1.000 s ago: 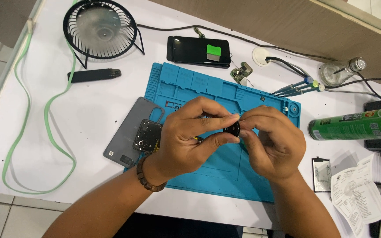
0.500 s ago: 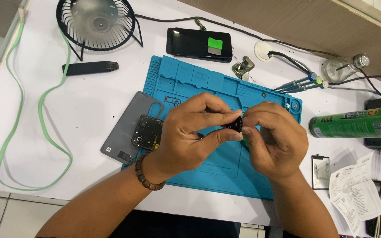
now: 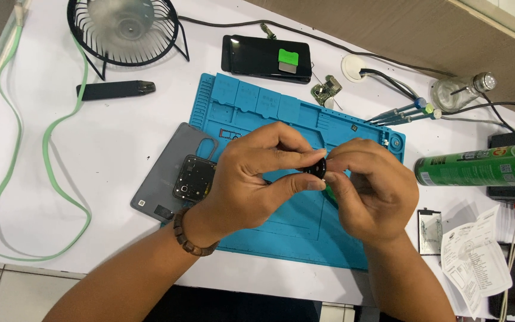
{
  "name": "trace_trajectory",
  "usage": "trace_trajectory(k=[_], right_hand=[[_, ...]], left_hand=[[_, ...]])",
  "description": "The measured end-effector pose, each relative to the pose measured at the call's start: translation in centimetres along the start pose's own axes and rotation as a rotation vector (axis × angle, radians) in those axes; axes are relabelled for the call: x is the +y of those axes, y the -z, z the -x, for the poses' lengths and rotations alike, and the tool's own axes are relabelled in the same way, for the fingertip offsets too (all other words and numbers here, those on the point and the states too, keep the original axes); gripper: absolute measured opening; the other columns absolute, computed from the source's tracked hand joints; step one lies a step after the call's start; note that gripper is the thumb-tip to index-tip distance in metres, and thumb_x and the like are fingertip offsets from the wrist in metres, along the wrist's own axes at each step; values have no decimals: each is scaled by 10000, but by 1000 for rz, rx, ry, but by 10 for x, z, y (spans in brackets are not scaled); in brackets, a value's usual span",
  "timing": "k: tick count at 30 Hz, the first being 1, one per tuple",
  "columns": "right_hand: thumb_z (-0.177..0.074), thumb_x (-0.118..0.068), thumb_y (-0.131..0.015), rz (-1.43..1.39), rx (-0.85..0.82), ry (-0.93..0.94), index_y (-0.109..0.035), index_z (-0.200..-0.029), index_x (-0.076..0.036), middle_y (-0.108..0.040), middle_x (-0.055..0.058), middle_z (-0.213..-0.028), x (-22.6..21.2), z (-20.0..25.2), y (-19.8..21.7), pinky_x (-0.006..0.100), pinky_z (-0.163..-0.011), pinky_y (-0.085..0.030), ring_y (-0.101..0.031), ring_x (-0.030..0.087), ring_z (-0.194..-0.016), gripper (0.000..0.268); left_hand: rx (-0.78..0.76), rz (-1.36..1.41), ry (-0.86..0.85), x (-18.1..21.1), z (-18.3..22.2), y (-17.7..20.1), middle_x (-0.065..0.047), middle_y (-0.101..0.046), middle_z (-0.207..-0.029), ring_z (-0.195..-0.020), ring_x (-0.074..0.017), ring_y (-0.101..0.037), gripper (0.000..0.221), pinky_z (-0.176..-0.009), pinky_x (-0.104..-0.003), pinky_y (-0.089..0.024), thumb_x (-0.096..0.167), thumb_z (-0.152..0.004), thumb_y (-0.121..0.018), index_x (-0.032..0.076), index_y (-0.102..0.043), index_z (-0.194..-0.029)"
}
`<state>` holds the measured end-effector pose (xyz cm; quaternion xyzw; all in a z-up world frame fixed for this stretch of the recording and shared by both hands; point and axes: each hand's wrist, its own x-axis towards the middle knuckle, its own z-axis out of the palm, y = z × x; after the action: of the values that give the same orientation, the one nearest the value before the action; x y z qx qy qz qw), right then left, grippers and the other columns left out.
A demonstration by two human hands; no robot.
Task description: A person cleans a small camera component with a spray and then installs it into a mobile phone before testing the device.
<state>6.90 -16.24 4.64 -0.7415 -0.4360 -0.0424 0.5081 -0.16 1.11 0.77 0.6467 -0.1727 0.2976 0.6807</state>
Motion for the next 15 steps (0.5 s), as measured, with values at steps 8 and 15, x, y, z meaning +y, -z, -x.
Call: trace_trajectory(k=[8,15], right_hand=[[-975,-85,-671,-789,-190,-367,-661,-1037,-13,-584,85,-712,19,3,11,207,-541,-419,-503,115,-539,96],[-965,-103,-650,-140,51,-60,-635,-927,-16,-652,136,-846,11,7,-3,332,-760,-514,-621,237,-781,96]], left_hand=[[-157,-255,-272,-3,-3,13,-103,-667,-1188,-1038,-268,-676,371,-959,-405,-596,-5,-1086,-751,117,-585,-1395],[-40,-49,-24,-1,-1,6,-68,-698,-1094,-988,-209,-714,284,-869,-301,-634,168,-959,-790,120,-699,-1224]])
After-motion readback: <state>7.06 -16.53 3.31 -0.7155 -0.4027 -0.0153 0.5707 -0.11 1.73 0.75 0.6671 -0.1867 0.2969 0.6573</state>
